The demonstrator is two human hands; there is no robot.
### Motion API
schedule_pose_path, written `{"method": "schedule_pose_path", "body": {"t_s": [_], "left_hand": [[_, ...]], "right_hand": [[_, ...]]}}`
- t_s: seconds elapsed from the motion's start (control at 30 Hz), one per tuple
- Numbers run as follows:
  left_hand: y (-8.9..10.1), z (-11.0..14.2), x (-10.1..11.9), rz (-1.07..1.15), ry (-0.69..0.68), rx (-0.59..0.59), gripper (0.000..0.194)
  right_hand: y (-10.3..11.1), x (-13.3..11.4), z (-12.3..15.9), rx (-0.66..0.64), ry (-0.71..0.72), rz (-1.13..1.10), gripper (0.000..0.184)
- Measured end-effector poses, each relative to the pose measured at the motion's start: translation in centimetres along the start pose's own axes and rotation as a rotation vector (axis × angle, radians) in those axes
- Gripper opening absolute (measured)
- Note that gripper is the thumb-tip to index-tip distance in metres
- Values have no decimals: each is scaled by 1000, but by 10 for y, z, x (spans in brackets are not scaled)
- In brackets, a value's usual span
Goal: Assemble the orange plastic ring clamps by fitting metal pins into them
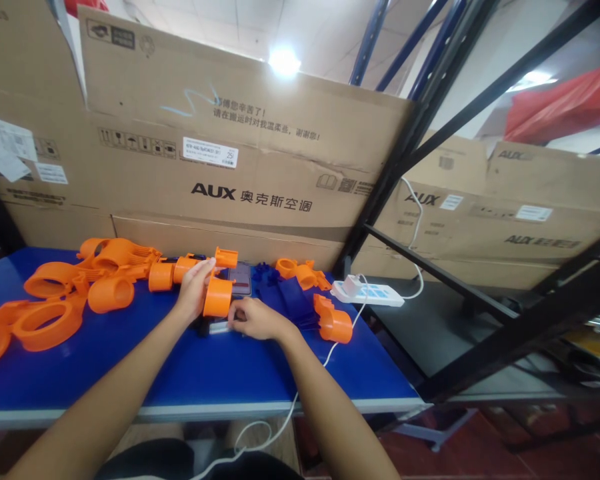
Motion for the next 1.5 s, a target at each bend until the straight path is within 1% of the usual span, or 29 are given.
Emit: {"method": "schedule_pose_path", "body": {"t_s": [0.1, 0.3, 0.5, 0.63, 0.7, 0.77, 0.93, 1.0, 1.1, 1.17, 1.27, 1.37, 1.4, 1.5], "left_hand": [[0, 0, 0, 3, 2, -1, 50], [1, -1, 0, 2, -4, 1, 51], [3, -2, 0, -5, -5, 16, 52], [1, -2, 0, 5, 1, 2, 51], [2, -2, 0, 6, 2, 5, 50], [3, -2, 1, 6, -1, 19, 50], [3, -2, -3, 25, 26, 9, 50], [2, -2, -4, 26, 31, -9, 48], [4, -3, -6, 11, 31, -8, 44], [6, -3, -7, 9, 28, 4, 44], [5, -3, -9, 7, 35, -5, 46], [2, -2, -11, -4, 51, -23, 47], [2, -1, -11, -6, 52, -22, 46], [2, 0, -10, 2, 48, -12, 44]], "right_hand": [[-1, 3, 1, -6, -32, -29, 2], [2, 4, 2, 4, -71, -35, 8], [9, 6, 1, 47, -62, -33, 4], [15, 4, 3, 69, -29, -130, 7], [23, 4, 4, 113, -14, -214, 11], [36, 10, 6, 187, -30, -297, 15], [69, 31, 13, 475, -88, -458, 19], [75, 40, 17, 570, -130, -533, 18], [74, 54, 21, 672, -203, -701, 17], [71, 60, 21, 706, -212, -827, 14], [70, 63, 20, 738, -175, -1009, 7], [70, 64, 20, 746, -153, -1122, 5], [70, 64, 20, 739, -154, -1140, 6], [70, 62, 19, 724, -143, -1162, 19]]}}
Point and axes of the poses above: each hand's wrist, its own z-axis away from the middle knuckle, its own y-axis out of the back of the hand, x = y × z, the point moved 10 cm from there along -z, towards the middle knuckle, and after that the axes turned 1 degree about z, right-handed, at the moved point
